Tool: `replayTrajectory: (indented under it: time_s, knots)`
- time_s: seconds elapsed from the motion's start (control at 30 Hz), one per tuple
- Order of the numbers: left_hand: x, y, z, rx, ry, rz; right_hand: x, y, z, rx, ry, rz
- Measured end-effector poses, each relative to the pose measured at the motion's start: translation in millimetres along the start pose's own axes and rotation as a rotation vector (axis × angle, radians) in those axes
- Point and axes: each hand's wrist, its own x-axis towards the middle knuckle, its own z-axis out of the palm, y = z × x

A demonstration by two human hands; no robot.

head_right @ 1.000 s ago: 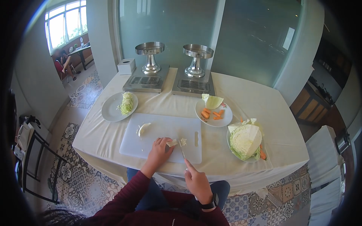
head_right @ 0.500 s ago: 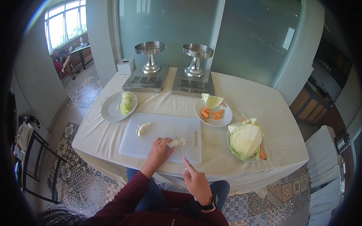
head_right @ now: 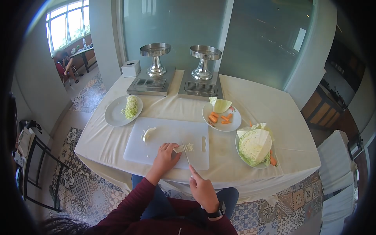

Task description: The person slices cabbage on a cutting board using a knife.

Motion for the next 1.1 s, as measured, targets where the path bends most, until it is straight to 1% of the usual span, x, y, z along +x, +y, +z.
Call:
replayTrajectory:
  time_s: [0.07,0.27,0.37,0.57,0.97,1.1]
  knots:
    - [-0.7,-2.0,1.5,0.001,-0.006,-0.003,-0.8,0.6,0.1,-0.048,0.012,-0.03]
    - [0.0,-2.6,2.2,-0.01,0.0,-0.008,-11.8,1.3,-7.1,-0.013,-0.051,0.011]
    - [-0.8,-4.4,3.7,-0.021,0.002,-0.017,-18.0,-10.7,-13.3,0.021,-0.069,0.08]
    - [0.2,-0.9,0.5,-0.022,-0.015,-0.037,-21.0,-16.3,-10.6,-0.089,-0.054,0.038]
    - [1.5,-0.1,-0.1,-0.027,0.003,-0.019,-20.7,-13.8,-8.7,-0.072,-0.053,0.056]
    - [0.4,-1.8,1.4,-0.028,-0.005,-0.022,-20.6,-19.0,-11.3,-0.103,-0.04,0.031]
